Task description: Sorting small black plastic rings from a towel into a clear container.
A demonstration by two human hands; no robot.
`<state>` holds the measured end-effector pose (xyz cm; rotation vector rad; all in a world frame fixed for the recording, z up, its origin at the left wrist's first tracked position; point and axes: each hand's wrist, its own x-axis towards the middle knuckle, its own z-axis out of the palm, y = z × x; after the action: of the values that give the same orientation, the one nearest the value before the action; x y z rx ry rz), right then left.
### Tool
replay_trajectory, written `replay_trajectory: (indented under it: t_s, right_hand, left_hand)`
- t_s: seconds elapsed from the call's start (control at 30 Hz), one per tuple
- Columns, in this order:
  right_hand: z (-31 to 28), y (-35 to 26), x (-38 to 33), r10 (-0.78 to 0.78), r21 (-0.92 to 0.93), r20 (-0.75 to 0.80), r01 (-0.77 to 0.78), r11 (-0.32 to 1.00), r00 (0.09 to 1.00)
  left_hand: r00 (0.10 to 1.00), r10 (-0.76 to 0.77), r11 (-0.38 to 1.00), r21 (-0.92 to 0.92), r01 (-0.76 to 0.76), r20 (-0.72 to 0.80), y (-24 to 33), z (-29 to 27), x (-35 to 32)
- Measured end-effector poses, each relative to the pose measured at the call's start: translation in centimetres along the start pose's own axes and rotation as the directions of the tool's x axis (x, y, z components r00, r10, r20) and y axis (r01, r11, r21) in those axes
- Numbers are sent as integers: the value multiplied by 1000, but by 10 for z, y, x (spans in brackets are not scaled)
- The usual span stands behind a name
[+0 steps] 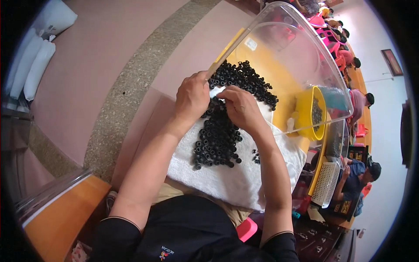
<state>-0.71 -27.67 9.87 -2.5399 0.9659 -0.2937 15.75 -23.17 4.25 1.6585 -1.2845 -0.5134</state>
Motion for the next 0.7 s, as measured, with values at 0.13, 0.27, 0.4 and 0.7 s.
replay_trajectory:
  t_s: [0.13, 0.27, 0.4, 0.7]
  right_hand:
    - [0, 8, 6, -1, 42, -122, 6, 999, 993]
    - [9, 6, 14, 2, 27, -227, 4, 1000, 974]
    - [6, 14, 13, -28, -58, -85, 23, 998, 996]
    - [15, 11, 24, 15, -18, -174, -19, 1000, 985]
  left_hand:
    - [998, 54, 998, 24, -53, -40, -6, 5, 0]
    - [999, 34, 999, 22, -33, -23, -6, 7, 1]
    - [998, 55, 998, 13, -54, -40, -4, 6, 0]
    - [999, 20, 1000, 2, -20, -28, -4, 5, 0]
